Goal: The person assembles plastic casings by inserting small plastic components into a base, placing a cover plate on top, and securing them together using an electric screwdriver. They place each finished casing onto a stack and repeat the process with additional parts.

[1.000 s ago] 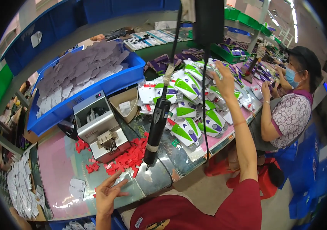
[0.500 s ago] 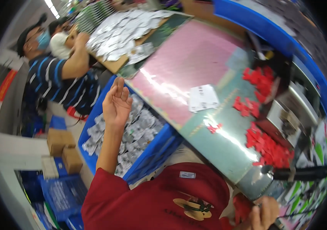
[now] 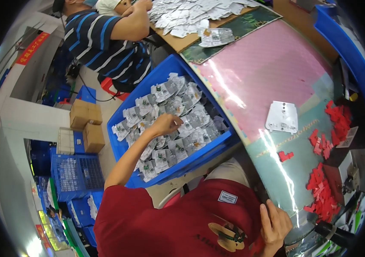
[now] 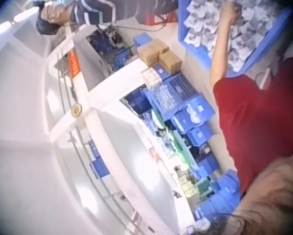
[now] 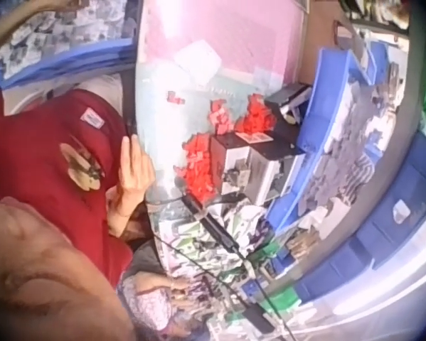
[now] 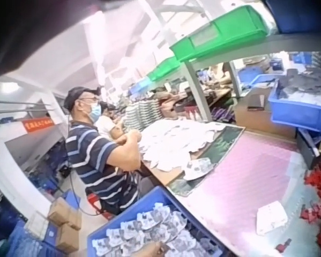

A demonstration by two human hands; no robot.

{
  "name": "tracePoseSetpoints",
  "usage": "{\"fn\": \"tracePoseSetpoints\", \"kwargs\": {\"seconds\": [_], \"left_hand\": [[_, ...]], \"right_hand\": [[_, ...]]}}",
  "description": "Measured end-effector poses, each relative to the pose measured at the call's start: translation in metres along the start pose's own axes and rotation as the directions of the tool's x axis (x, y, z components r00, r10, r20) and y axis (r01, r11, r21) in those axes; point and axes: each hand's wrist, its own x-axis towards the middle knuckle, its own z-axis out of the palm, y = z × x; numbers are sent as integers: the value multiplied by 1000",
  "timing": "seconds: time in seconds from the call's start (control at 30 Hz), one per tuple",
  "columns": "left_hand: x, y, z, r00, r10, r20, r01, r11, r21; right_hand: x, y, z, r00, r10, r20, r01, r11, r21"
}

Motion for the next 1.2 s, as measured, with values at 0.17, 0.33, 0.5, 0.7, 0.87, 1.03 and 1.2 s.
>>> {"fn": "tracePoseSetpoints", "kwargs": {"seconds": [0.17,0.33,0.5,0.7,0.87,1.03,1.2], "left_hand": [[-37,-30,-30,975,-214,-66,219,972,83],[-74,-40,-52,944,-252,-211,278,955,101],[-79,-33,-55,849,-364,-382,239,911,-337],[-69,-54,-59,932,153,-328,62,825,561],[-25,-55,-54,957,269,-108,-107,675,730],[2,-83,-41,986,89,141,-167,524,835],[13,-105,-42,979,164,123,-194,550,813]], "right_hand": [[-7,-1,4,998,59,35,-61,997,42],[-9,1,7,998,55,38,-56,997,48],[-7,0,5,996,60,58,-64,995,74],[-14,0,8,997,74,29,-76,995,69],[-16,-7,10,995,91,48,-94,993,66],[-18,-7,13,991,125,48,-128,990,65],[-15,-12,16,989,139,53,-143,986,84]]}}
